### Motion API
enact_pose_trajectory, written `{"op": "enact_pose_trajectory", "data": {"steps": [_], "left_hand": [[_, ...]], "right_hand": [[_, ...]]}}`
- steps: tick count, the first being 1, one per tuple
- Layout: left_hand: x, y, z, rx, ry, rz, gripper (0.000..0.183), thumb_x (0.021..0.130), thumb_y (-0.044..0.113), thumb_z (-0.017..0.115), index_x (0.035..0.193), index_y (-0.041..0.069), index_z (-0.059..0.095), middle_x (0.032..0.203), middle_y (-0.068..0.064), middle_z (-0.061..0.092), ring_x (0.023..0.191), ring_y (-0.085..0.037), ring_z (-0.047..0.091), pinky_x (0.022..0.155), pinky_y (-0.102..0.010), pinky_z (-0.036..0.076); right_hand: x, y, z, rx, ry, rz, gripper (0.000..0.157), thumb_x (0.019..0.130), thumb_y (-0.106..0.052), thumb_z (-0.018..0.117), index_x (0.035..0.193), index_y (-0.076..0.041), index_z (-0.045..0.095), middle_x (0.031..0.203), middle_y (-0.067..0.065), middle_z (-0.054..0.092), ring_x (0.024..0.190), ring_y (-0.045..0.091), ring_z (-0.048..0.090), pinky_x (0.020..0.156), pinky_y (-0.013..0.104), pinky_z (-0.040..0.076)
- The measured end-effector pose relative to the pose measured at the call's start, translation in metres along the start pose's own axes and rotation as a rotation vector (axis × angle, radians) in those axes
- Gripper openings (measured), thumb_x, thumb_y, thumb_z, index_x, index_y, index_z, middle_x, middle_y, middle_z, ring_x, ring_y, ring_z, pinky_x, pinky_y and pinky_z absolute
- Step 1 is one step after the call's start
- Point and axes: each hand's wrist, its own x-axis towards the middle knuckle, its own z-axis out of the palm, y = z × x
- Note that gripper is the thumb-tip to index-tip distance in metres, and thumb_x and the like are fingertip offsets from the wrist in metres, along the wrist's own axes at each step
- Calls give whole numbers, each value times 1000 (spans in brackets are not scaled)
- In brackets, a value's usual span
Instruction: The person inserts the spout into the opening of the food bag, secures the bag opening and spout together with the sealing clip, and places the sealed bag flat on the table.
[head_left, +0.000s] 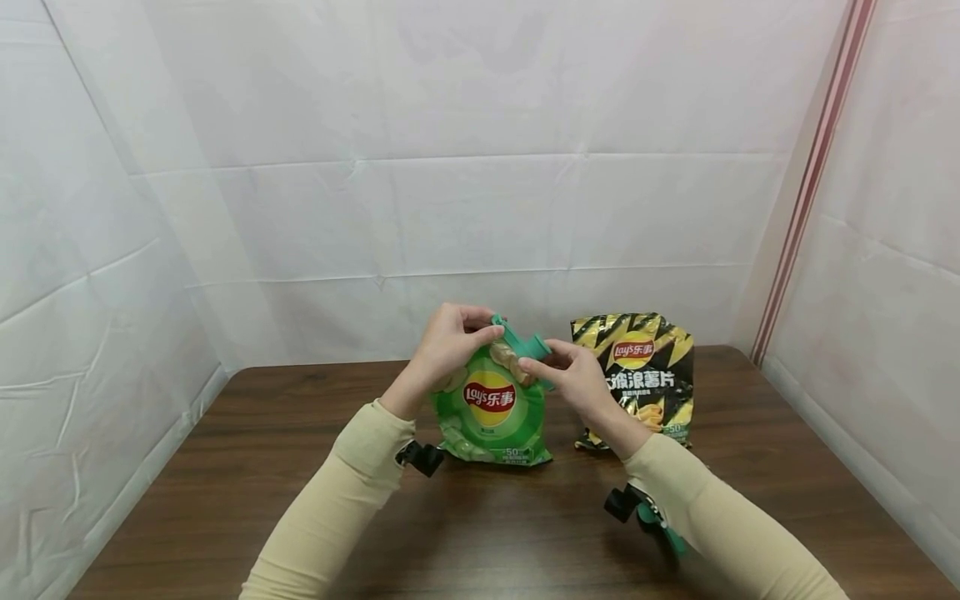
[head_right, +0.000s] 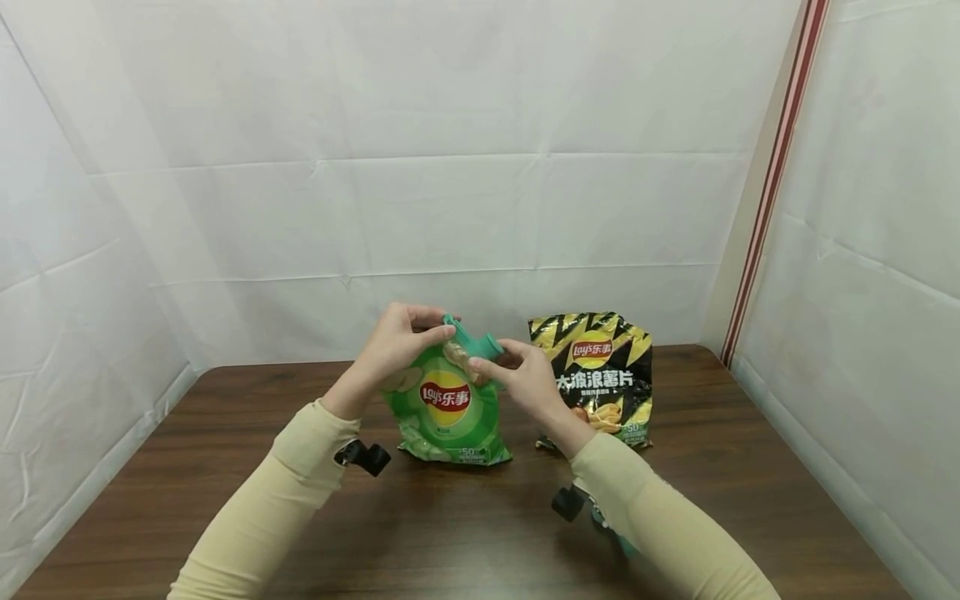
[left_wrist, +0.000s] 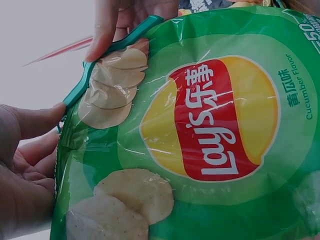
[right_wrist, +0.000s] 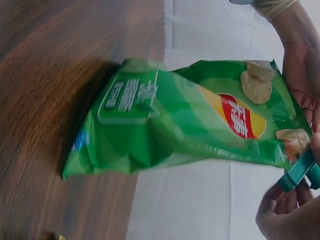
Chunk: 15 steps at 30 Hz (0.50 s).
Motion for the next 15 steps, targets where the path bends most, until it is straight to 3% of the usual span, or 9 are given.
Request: {"op": "enact_pose_trajectory", "data": {"steps": [10, 15], "left_hand": [[-7, 1, 0, -122, 59, 28, 20, 91, 12, 64, 108, 5, 57, 93, -16, 72, 86, -24, 68, 77, -36, 54], [-6, -5, 3, -120, 95, 52, 19, 90, 15, 65, 104, 8, 55, 90, -13, 72, 82, -22, 69, 74, -36, 53]], "right_hand": [[-3, -1, -9, 16, -64, 48, 43, 83, -32, 74, 119, -11, 65, 115, 12, 68, 106, 22, 64, 84, 36, 54], [-2, 3, -12, 21, -76, 47, 45, 80, -35, 76, 118, -12, 66, 114, 10, 68, 105, 21, 65, 84, 37, 54]]}}
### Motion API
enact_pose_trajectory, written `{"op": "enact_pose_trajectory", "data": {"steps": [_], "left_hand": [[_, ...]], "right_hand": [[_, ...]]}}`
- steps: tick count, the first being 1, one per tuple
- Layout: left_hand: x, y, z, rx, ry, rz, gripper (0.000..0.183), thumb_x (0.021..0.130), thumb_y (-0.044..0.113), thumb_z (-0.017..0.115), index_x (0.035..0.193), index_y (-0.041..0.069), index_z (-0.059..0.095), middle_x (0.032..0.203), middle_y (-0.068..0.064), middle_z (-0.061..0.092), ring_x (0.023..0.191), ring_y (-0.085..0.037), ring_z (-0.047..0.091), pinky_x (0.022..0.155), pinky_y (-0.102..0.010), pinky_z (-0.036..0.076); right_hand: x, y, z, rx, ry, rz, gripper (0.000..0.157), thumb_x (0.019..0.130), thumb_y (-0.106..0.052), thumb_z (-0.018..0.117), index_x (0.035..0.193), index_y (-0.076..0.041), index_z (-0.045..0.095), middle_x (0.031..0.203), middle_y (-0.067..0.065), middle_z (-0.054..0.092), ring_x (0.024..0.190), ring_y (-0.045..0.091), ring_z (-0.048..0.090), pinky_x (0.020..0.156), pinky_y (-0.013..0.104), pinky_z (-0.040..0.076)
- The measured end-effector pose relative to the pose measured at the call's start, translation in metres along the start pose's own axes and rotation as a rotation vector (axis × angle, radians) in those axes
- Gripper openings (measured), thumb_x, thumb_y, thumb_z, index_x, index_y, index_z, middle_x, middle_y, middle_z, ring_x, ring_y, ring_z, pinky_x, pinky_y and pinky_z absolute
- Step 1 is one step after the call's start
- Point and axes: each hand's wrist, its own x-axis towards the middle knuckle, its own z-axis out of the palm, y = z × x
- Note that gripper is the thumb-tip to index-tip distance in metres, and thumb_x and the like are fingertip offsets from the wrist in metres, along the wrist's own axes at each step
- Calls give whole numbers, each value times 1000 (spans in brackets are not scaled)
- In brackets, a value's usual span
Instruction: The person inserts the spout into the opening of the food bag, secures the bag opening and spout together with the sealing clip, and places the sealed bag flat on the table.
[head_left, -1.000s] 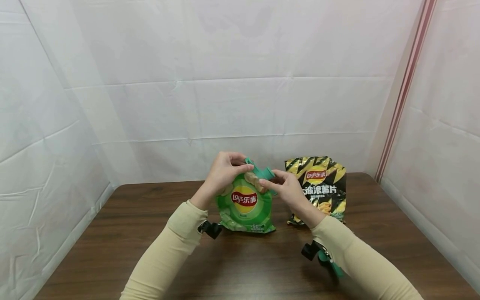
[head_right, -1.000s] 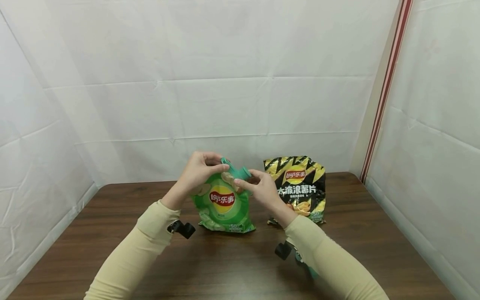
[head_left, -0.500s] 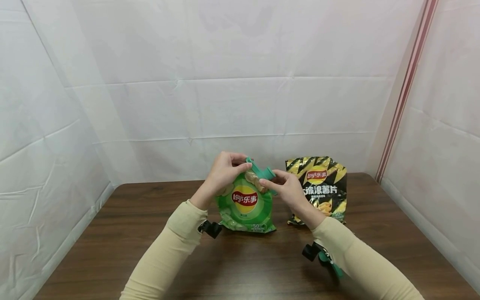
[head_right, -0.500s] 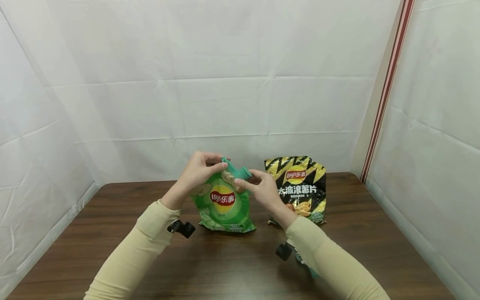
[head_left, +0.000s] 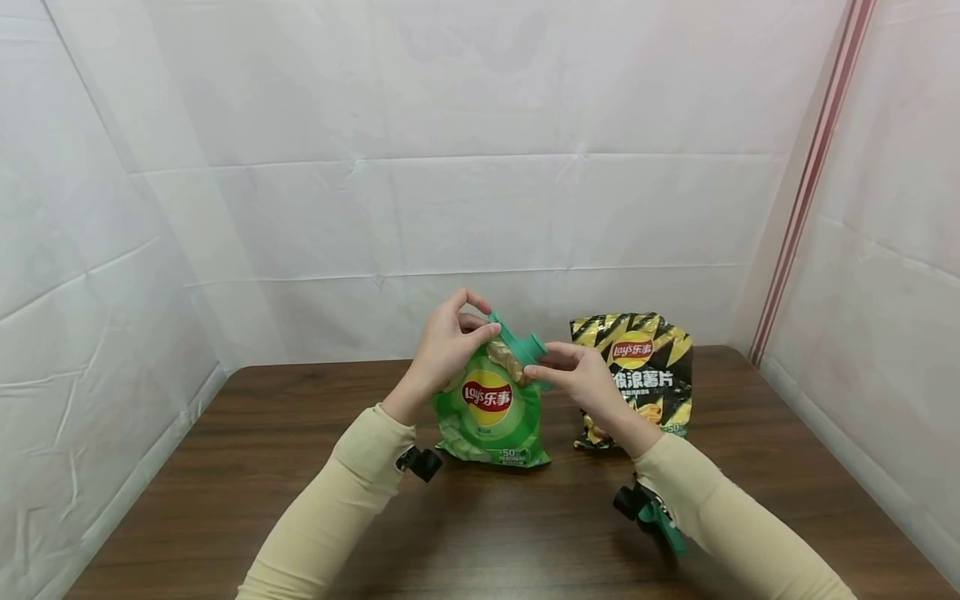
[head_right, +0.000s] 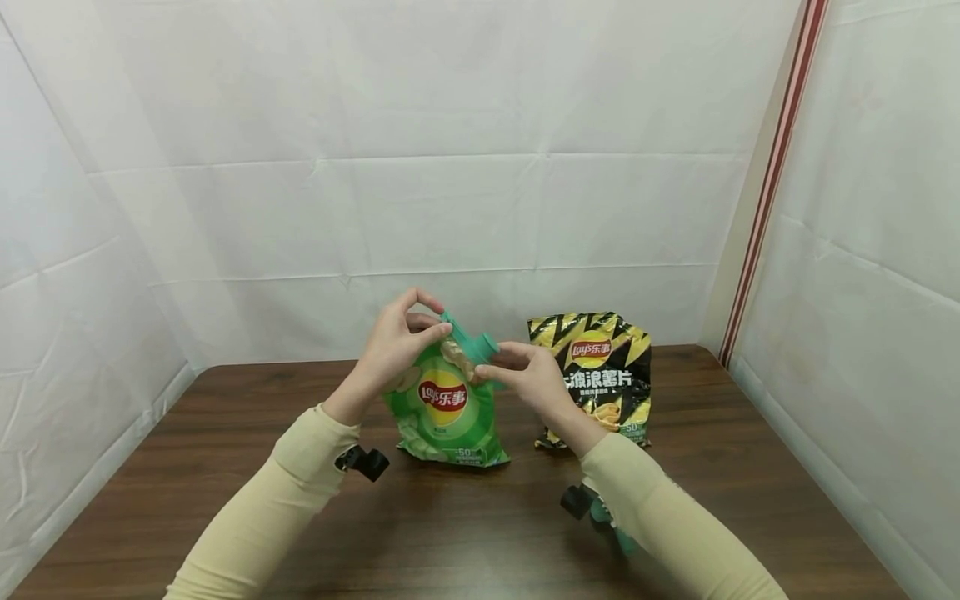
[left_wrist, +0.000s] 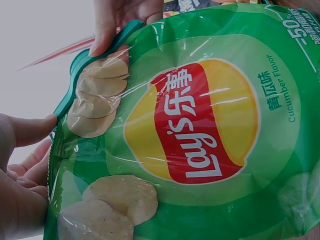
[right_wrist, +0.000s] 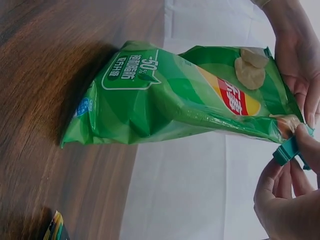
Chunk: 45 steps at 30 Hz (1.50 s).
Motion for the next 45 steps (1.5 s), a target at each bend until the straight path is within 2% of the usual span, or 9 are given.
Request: {"op": "enact_pose_trajectory", "data": {"steps": [8, 15, 23, 27, 32, 36, 41, 45], "left_hand": [[1, -3, 1, 19, 18, 28, 14, 89, 15, 67, 97, 8, 58, 95, -12, 71, 85, -22, 70, 75, -39, 55], [1, 0, 2, 49, 28, -5, 9, 89, 14, 67, 93, 7, 63, 97, -12, 72, 87, -20, 70, 74, -34, 56], [2, -1, -1, 60, 27, -59, 12, 87, 13, 69, 94, 3, 68, 96, -14, 72, 88, -23, 70, 74, -33, 55], [3, -1, -2, 76, 15, -45, 13, 87, 15, 69, 94, 4, 67, 96, -14, 72, 88, -23, 70, 74, -32, 55], [3, -5, -3, 106, -16, 5, 13, 88, 16, 69, 97, 8, 64, 94, -10, 73, 86, -19, 69, 73, -31, 55], [0, -11, -8, 135, -47, 28, 18, 86, 17, 70, 101, 8, 66, 92, -8, 73, 83, -18, 68, 72, -31, 55], [-6, -18, -21, 160, -65, 6, 18, 84, 17, 73, 99, 8, 70, 91, -6, 73, 82, -17, 67, 74, -32, 54], [-11, -22, -32, 175, -53, -13, 17, 83, 18, 75, 98, 11, 71, 92, -7, 73, 82, -18, 68, 75, -34, 54]], "right_hand": [[0, 0, -2, -35, 14, -17, 42, 81, -27, 76, 118, -10, 67, 106, 11, 71, 94, 16, 67, 80, 33, 55], [0, 1, -2, -44, 3, -22, 44, 81, -29, 76, 119, -9, 67, 104, 12, 71, 90, 16, 67, 78, 37, 55], [1, 2, -2, -48, -11, -20, 45, 80, -32, 76, 118, -11, 68, 102, 10, 72, 91, 17, 67, 77, 37, 54], [1, 2, -3, -51, -15, -33, 44, 80, -32, 76, 119, -12, 67, 102, 10, 72, 91, 17, 67, 77, 36, 54], [1, 3, -2, -48, -14, -38, 44, 82, -31, 75, 120, -12, 66, 102, 10, 71, 90, 17, 66, 76, 34, 54], [2, 5, -1, -31, -3, -35, 43, 82, -29, 75, 120, -11, 66, 104, 11, 71, 91, 15, 66, 78, 32, 54], [1, 8, 1, -23, -7, -47, 44, 82, -29, 75, 121, -12, 65, 107, 12, 70, 93, 14, 66, 80, 31, 54], [0, 8, 0, -10, -5, -40, 43, 82, -31, 74, 120, -13, 65, 108, 13, 69, 94, 16, 65, 82, 35, 53]]}}
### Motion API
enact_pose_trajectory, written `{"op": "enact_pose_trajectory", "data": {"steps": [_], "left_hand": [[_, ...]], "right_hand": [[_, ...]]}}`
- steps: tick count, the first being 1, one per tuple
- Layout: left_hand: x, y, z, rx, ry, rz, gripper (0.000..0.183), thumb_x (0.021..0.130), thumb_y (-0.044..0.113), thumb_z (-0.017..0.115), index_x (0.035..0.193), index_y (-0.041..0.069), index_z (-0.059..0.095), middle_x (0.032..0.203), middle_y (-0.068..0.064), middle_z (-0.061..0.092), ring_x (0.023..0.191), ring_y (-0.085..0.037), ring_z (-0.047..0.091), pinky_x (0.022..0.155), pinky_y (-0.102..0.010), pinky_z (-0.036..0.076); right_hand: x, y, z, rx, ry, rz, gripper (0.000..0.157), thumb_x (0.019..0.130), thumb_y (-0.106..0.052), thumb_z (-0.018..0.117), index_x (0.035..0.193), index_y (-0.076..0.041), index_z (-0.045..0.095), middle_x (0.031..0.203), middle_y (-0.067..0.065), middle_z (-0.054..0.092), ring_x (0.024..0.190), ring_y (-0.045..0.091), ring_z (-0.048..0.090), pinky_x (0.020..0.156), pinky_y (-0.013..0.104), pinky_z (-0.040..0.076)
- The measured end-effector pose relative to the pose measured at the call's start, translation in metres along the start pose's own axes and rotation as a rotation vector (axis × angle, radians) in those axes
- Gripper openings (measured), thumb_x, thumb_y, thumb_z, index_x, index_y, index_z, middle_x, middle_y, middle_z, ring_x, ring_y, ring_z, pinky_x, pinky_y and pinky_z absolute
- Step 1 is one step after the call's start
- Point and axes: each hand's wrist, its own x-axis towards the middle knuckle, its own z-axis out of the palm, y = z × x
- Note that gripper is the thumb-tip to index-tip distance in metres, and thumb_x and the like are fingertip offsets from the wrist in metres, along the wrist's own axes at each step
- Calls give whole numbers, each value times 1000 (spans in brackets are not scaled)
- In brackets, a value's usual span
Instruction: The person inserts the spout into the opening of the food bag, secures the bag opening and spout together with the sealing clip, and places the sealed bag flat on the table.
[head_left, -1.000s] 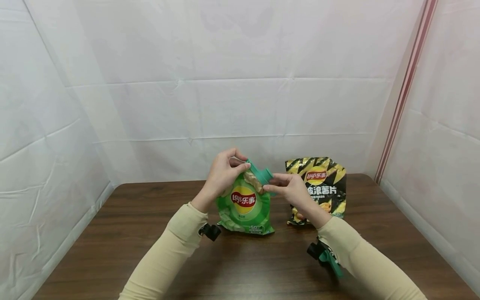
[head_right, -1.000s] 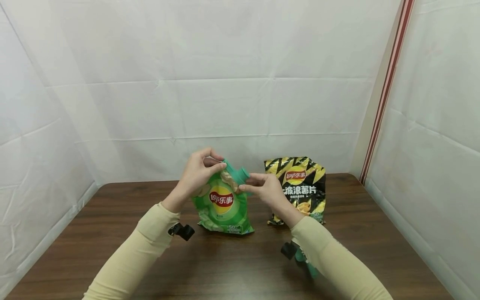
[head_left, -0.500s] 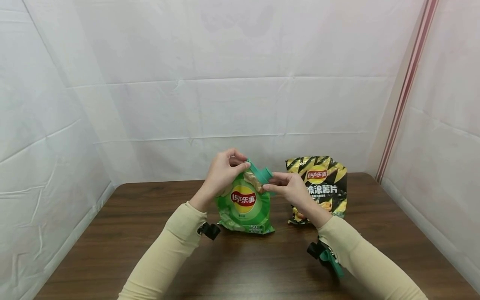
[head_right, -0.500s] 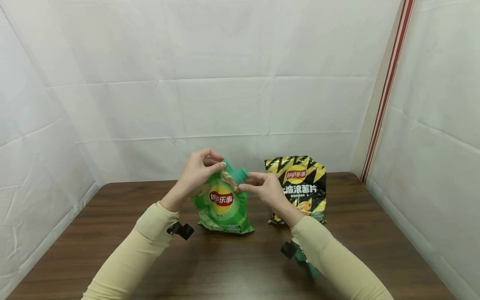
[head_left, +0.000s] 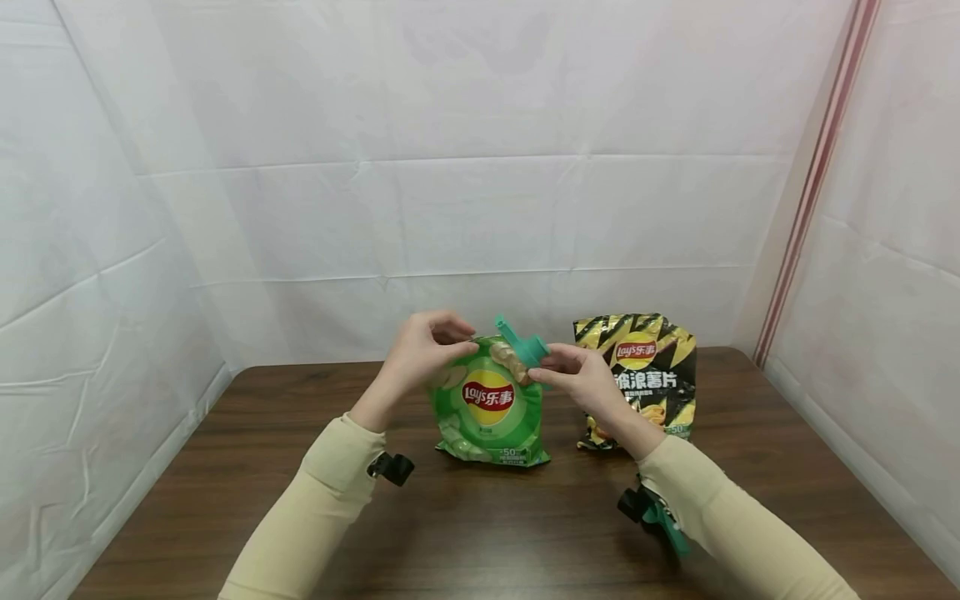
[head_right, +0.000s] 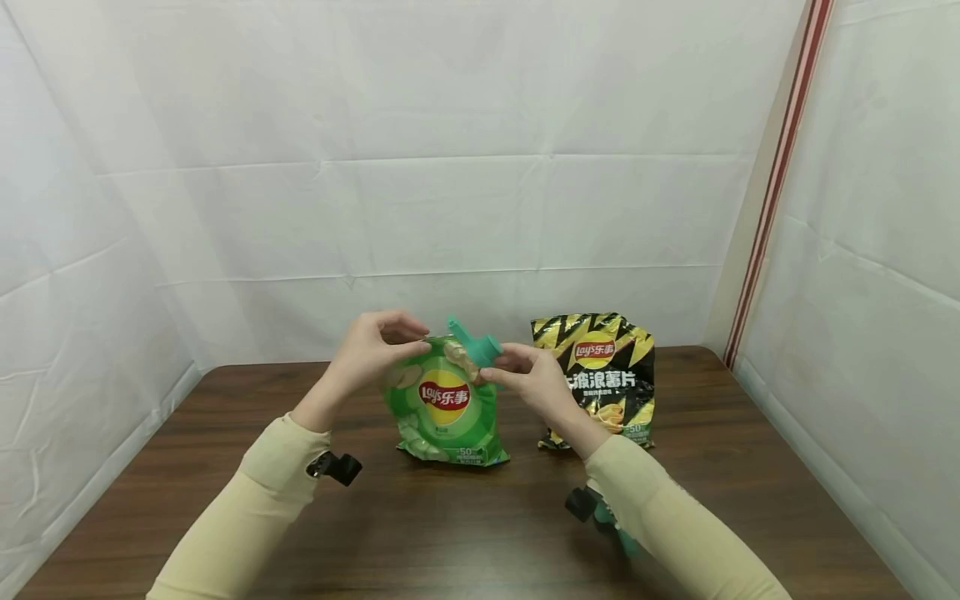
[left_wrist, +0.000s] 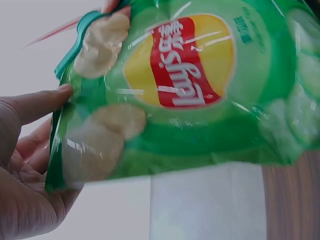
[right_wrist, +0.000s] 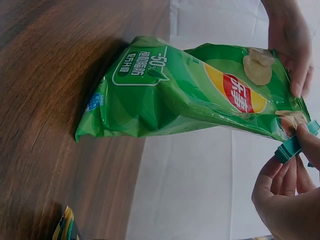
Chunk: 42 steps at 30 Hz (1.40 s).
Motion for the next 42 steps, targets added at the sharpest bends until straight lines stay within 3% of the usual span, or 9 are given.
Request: {"op": "enact_pose_trajectory", "data": {"steps": [5, 10, 14, 17, 20, 23, 30, 35, 42], "left_hand": [[-10, -12, -9, 15, 17, -43, 21, 81, 25, 76, 99, 14, 73, 97, -5, 72, 83, -17, 65, 70, -33, 52], [-23, -21, -13, -104, -1, -96, 25, 82, 27, 75, 100, 10, 72, 90, -11, 70, 68, -24, 59, 59, -30, 48], [-31, -38, -10, -206, -30, -130, 29, 84, 29, 73, 105, 8, 71, 94, -14, 70, 78, -20, 63, 69, -30, 51], [-33, -58, -6, -254, -40, -134, 31, 87, 32, 69, 108, 10, 71, 100, -11, 71, 88, -14, 65, 80, -36, 52], [-36, -67, -5, -291, -47, -132, 32, 91, 31, 64, 111, 6, 70, 108, -13, 70, 98, -15, 65, 87, -41, 52], [-37, -71, -2, -328, -34, -147, 35, 95, 28, 59, 116, 2, 67, 114, -17, 67, 99, -17, 66, 86, -40, 53], [-41, -72, 9, -366, 4, -219, 45, 99, 34, 49, 117, -5, 63, 114, -23, 63, 95, -15, 67, 87, -39, 53], [-42, -74, 8, -414, 87, -231, 45, 99, 33, 50, 117, -6, 63, 113, -20, 63, 86, -6, 66, 84, -34, 54], [-42, -76, 2, -470, 91, -270, 48, 99, 34, 48, 115, -10, 62, 99, -9, 66, 80, -5, 66, 79, -27, 55]], "right_hand": [[-1, 4, -2, -27, 10, 42, 42, 82, -33, 74, 117, -12, 64, 110, 11, 68, 99, 18, 64, 87, 43, 51], [-5, 8, 0, -26, -24, 131, 48, 83, -30, 74, 123, -8, 60, 116, 13, 64, 104, 22, 62, 87, 43, 52], [-9, 13, 2, -10, -48, 213, 47, 85, -24, 72, 125, -5, 58, 112, 16, 65, 98, 23, 65, 83, 39, 54], [-11, 16, 3, 12, -52, 249, 44, 86, -22, 71, 124, -2, 59, 113, 18, 65, 96, 23, 67, 87, 43, 53], [-12, 18, 4, 80, -57, 269, 46, 87, -19, 70, 126, 0, 57, 117, 21, 63, 99, 24, 67, 90, 46, 51], [-13, 19, 7, 137, -49, 285, 48, 87, -18, 70, 128, 1, 56, 117, 20, 62, 100, 23, 67, 91, 45, 50], [-11, 23, 14, 155, 11, 307, 46, 86, -19, 71, 126, 0, 59, 117, 17, 65, 95, 20, 68, 87, 41, 53], [-8, 23, 19, 147, 38, 307, 39, 86, -21, 71, 117, 1, 63, 114, 16, 65, 93, 19, 68, 88, 44, 52], [-4, 24, 24, 146, 92, 334, 32, 86, -22, 71, 107, 3, 67, 102, 11, 67, 83, 14, 69, 88, 45, 52]]}}
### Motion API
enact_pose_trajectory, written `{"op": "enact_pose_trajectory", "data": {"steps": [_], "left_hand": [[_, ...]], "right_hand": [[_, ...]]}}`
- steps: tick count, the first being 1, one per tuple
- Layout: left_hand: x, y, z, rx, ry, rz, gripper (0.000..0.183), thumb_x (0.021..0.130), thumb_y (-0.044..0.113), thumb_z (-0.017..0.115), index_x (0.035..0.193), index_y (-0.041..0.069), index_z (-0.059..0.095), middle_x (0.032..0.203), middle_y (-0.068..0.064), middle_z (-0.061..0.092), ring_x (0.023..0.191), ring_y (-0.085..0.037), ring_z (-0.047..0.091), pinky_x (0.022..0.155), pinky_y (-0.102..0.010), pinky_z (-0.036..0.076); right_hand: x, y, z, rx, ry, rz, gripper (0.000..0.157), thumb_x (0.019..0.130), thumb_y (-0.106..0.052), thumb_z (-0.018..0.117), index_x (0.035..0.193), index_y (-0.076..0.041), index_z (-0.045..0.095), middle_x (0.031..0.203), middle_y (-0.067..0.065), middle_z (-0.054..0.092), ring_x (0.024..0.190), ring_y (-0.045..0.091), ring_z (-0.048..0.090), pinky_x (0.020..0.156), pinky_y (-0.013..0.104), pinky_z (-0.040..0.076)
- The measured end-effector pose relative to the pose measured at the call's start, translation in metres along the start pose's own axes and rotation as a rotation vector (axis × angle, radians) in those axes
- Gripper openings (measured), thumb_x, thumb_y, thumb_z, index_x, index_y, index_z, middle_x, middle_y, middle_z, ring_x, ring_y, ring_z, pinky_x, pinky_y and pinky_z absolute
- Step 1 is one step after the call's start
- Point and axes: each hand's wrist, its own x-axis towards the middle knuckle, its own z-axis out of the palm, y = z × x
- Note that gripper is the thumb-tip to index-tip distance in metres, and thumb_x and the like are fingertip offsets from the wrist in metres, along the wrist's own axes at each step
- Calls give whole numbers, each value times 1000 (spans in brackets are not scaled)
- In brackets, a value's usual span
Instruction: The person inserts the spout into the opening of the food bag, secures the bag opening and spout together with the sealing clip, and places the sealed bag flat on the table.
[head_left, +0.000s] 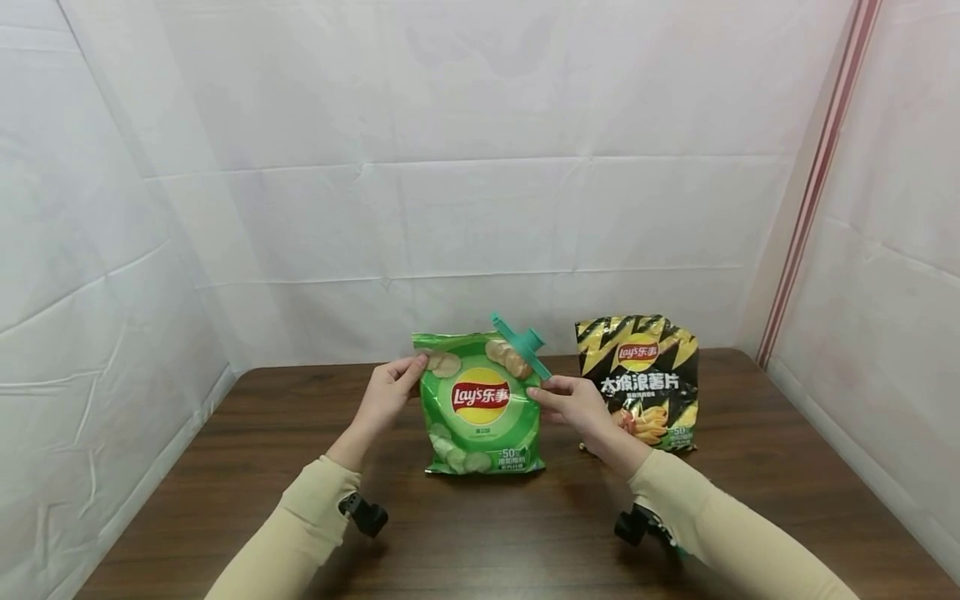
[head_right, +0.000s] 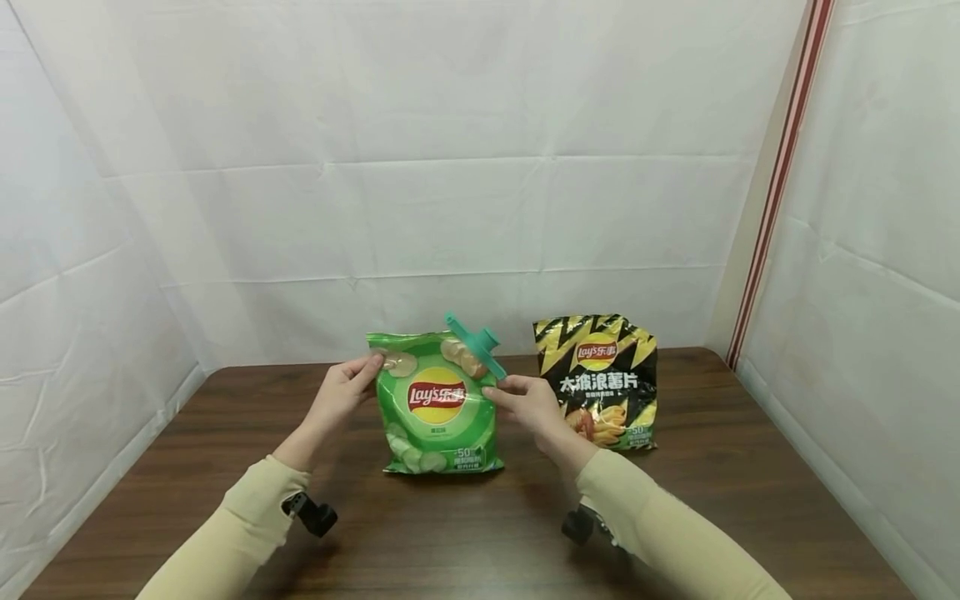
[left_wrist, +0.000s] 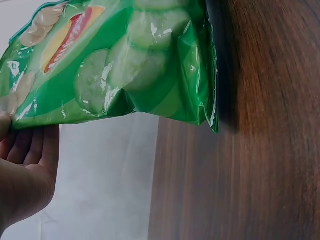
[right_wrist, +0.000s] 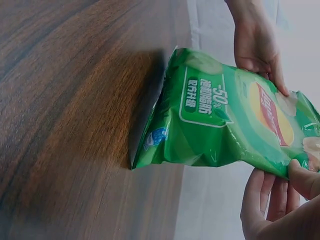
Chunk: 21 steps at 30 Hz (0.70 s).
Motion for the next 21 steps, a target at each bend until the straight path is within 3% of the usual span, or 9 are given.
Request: {"op": "enact_pose_trajectory", "data": {"steps": [5, 12, 21], "left_hand": [[1, -2, -2, -21, 9, -33, 49, 100, 33, 48, 113, -12, 61, 85, 4, 68, 76, -4, 65, 74, -23, 54], [3, 0, -6, -84, 38, -66, 45, 99, 28, 52, 112, -14, 62, 81, 7, 70, 72, -5, 67, 71, -26, 55], [3, 0, -5, 35, 13, -72, 50, 98, 37, 49, 115, -8, 63, 88, -2, 68, 75, -6, 65, 76, -31, 55]], "right_hand": [[-1, 0, 2, -15, 4, 4, 34, 87, -22, 70, 110, 3, 66, 101, 10, 68, 82, 13, 69, 85, 42, 54], [-3, -1, 5, -29, 13, -3, 34, 87, -23, 70, 109, 3, 66, 101, 11, 68, 83, 14, 69, 83, 39, 55], [-1, 3, 7, 11, 22, 21, 33, 88, -22, 69, 110, 2, 64, 107, 13, 63, 83, 13, 67, 88, 46, 52]]}}
